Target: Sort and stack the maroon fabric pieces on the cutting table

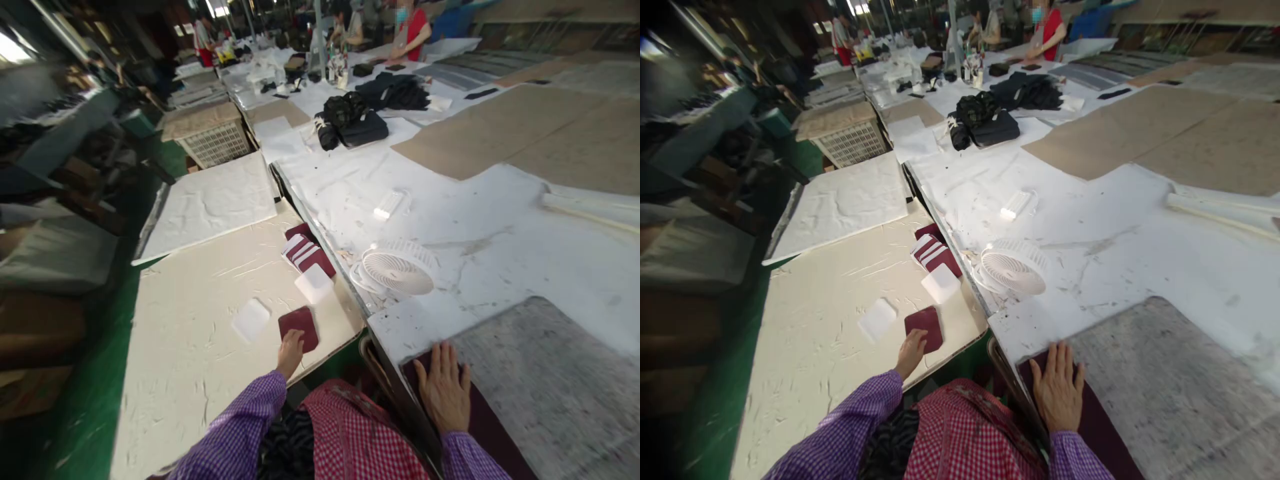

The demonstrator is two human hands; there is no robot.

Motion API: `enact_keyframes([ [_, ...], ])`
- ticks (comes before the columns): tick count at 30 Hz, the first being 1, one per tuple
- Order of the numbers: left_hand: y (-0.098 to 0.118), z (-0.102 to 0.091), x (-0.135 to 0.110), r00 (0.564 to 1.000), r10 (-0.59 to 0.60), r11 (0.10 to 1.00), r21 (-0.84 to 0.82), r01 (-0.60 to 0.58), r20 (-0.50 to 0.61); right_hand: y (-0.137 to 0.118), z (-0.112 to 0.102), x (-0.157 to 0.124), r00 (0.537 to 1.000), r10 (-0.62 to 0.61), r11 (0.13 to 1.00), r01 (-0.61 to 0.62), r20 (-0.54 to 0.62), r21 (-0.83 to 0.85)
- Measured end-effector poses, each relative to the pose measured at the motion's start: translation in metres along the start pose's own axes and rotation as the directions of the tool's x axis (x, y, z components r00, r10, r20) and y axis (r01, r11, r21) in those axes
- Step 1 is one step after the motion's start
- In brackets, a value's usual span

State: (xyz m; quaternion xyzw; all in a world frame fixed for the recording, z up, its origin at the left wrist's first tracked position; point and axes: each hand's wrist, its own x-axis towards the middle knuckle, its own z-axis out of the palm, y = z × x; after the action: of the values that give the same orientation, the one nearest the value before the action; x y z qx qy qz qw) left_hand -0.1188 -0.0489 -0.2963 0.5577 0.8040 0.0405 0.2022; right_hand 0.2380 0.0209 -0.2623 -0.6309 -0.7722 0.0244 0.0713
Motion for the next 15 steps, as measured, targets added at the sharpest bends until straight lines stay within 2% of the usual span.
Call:
enact_keyframes([
  [2, -0.025, -0.002, 0.006, 0.985, -0.152, 0.988, 0.015, 0.154, -0.075, -0.009, 0.001, 0.01, 1.0, -0.006, 1.0, 0.006, 0.0, 0.009],
  [5, -0.047, -0.003, 0.019, 0.963, -0.245, 0.968, 0.022, 0.249, -0.114, -0.023, 0.0, 0.021, 1.0, -0.001, 0.998, 0.001, -0.004, 0.056],
  [7, -0.053, -0.001, 0.028, 0.97, -0.225, 0.973, 0.031, 0.229, -0.096, -0.033, -0.004, 0.022, 0.999, -0.051, 0.99, 0.049, 0.013, 0.131],
  [11, -0.056, 0.011, 0.052, 0.991, -0.127, 0.989, 0.068, 0.129, -0.032, -0.041, -0.02, 0.018, 0.994, -0.102, 0.992, 0.099, 0.039, 0.074],
  [13, -0.055, 0.018, 0.066, 0.995, -0.097, 0.99, 0.1, 0.099, -0.033, -0.034, -0.033, 0.01, 0.997, -0.067, 0.997, 0.066, 0.024, 0.035],
  [15, -0.054, 0.023, 0.077, 0.998, -0.047, 0.991, 0.12, 0.053, -0.049, -0.02, -0.045, -0.007, 0.999, 0.039, 0.999, -0.039, -0.011, -0.008],
])
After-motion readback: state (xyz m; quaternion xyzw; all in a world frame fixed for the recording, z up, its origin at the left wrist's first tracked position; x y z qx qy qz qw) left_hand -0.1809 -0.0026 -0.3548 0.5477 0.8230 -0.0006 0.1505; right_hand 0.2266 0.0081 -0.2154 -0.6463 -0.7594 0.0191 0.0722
